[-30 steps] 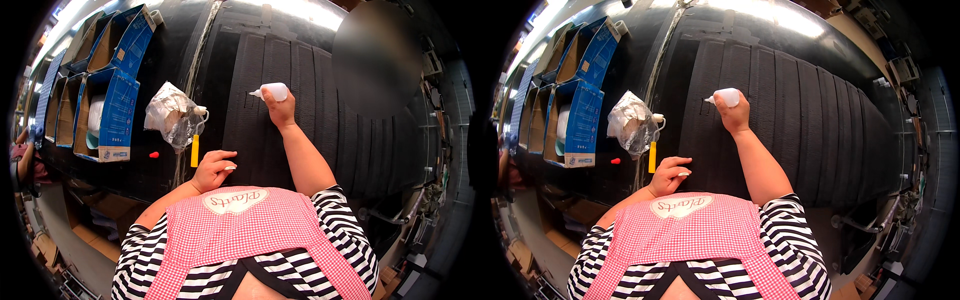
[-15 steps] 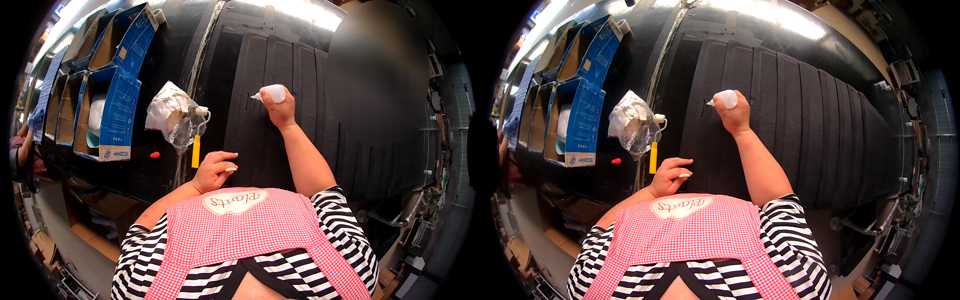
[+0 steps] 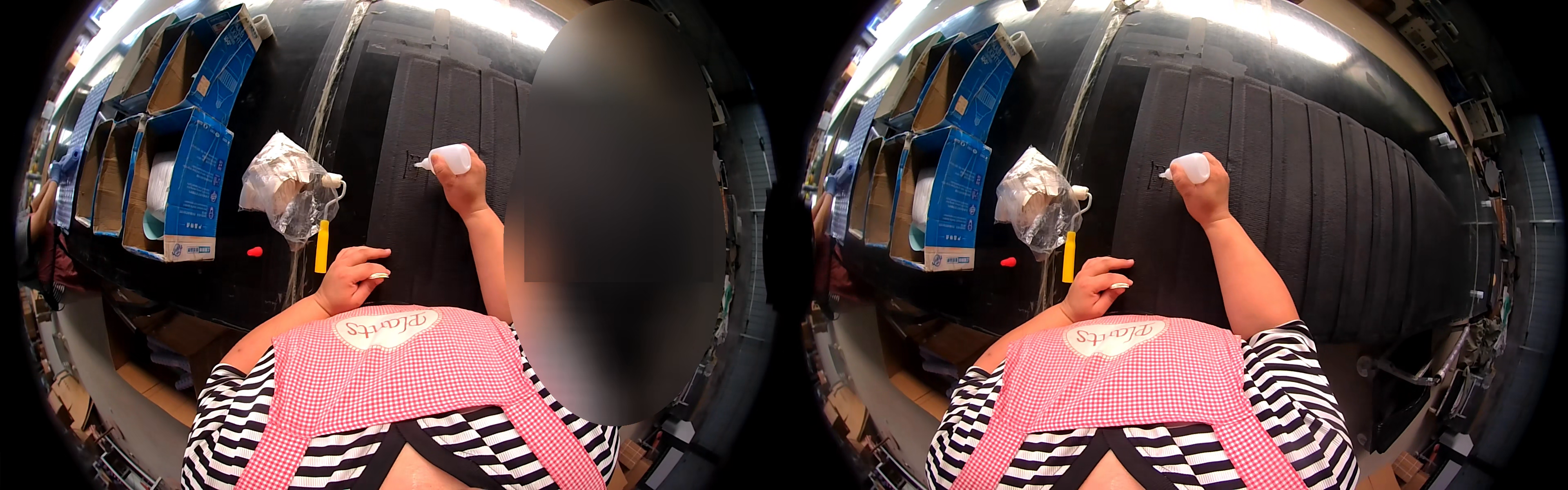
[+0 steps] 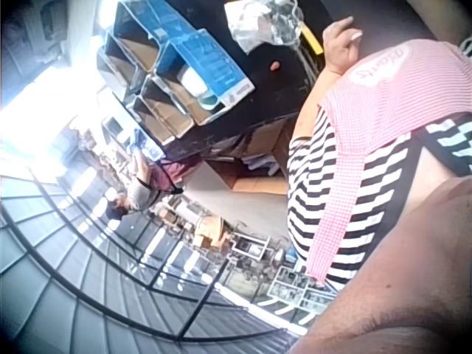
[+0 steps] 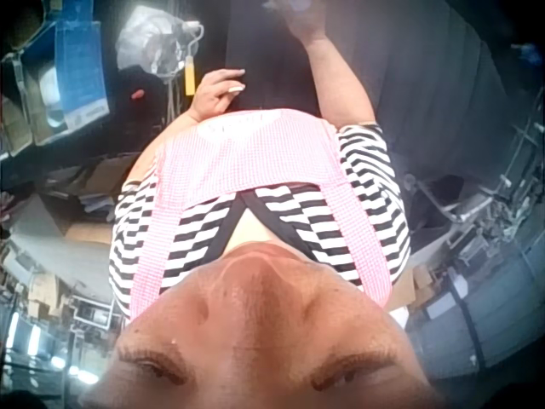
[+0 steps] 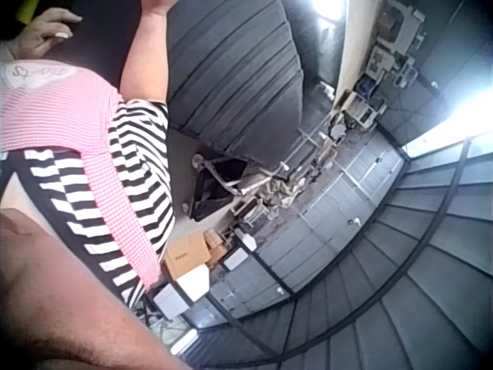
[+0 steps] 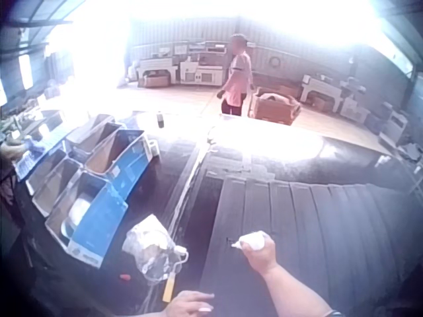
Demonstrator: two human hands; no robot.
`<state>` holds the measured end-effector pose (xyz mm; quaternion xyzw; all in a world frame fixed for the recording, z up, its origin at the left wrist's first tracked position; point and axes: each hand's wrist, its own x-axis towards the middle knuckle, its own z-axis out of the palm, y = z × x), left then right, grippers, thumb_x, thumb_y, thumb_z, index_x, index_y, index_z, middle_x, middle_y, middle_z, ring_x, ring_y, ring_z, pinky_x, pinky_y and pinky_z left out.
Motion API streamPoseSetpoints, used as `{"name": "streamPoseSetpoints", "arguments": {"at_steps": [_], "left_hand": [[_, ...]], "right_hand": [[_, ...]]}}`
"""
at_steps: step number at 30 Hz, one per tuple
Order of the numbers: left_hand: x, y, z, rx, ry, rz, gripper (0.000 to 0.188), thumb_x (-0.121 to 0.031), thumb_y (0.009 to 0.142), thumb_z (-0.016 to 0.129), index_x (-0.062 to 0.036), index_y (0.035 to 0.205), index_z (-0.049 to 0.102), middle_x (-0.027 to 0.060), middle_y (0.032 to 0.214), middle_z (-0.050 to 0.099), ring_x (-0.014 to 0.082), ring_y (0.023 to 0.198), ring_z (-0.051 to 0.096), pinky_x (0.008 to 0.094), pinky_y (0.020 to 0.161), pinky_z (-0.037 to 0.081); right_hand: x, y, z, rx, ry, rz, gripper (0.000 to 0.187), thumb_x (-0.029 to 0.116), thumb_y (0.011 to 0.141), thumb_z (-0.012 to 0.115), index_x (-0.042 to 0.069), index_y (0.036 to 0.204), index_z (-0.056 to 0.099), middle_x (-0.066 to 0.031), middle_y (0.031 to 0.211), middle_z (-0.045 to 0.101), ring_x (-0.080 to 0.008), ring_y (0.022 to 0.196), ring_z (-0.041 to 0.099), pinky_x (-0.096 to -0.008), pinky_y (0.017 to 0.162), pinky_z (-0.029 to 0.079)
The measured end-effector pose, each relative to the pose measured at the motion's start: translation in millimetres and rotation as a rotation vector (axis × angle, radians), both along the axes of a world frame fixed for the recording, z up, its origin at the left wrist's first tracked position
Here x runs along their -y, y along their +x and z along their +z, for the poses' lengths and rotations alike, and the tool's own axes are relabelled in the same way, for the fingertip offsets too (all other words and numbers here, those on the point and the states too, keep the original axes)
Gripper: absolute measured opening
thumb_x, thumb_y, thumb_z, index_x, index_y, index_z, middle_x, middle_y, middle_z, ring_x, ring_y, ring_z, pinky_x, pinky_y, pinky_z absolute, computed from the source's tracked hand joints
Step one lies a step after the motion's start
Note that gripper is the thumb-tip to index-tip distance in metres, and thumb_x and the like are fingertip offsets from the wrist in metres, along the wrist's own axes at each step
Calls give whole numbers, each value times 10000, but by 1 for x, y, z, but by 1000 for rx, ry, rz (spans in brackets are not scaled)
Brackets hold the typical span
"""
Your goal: The person picks up a glue bottle and a small roller, then walks to a large black surface. They apply glue to the surface and place small white labels on it, pressing them down with the roller. The person repeats this process for several labels.
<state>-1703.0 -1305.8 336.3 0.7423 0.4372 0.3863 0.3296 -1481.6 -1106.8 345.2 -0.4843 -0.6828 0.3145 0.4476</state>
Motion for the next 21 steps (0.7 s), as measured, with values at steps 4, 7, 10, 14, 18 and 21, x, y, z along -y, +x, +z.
{"name": "streamPoseSetpoints", "arguments": {"at_steps": [4, 7, 10, 14, 18, 21], "left_hand": [[1, 0, 0, -2, -7, 15, 108, -132, 844, 691, -103, 942, 726, 75, 1211, 668, 265, 1111, 605, 390, 958, 419], [1, 1, 0, 6, -4, 11, 107, -131, 844, 691, -103, 941, 726, 77, 1206, 669, 265, 1108, 605, 390, 957, 421], [0, 1, -1, 13, -1, 8, 107, -128, 839, 694, -104, 938, 726, 80, 1201, 669, 266, 1101, 605, 388, 954, 423], [1, 0, -2, 7, -3, 10, 110, -101, 826, 698, -97, 933, 724, 98, 1209, 662, 284, 1095, 598, 392, 949, 428], [1, 0, -1, 2, -9, 12, 115, -90, 820, 696, -96, 931, 723, 108, 1201, 662, 297, 1085, 599, 397, 945, 431], [0, 1, 0, 0, 1, 12, 112, -108, 813, 703, -108, 923, 724, 88, 1179, 672, 284, 1073, 610, 396, 937, 443]], "right_hand": [[10, 3, 1, 12, -14, 45, 215, 249, 828, 744, 39, 813, 706, -85, 809, 644, -250, 739, 663, -349, 668, 524], [12, 7, -3, 8, -32, 79, 219, 237, 863, 745, 31, 873, 672, -56, 825, 657, -164, 737, 630, -288, 668, 501], [16, 6, -3, -267, -194, 49, 244, 251, 893, 737, 25, 940, 658, -47, 856, 666, -130, 747, 624, -262, 682, 506], [21, -28, 11, -681, -488, 73, 353, 338, 896, 727, 26, 1038, 644, -58, 889, 670, -165, 784, 658, -327, 705, 551], [30, -81, 20, -1114, -1171, 267, 449, 445, 857, 740, 52, 1050, 638, -61, 877, 656, -163, 799, 641, -315, 752, 578], [24, -123, 6, -1333, -1267, 248, 496, 500, 800, 771, 33, 909, 646, -48, 802, 612, -185, 759, 615, -297, 706, 561]]}}
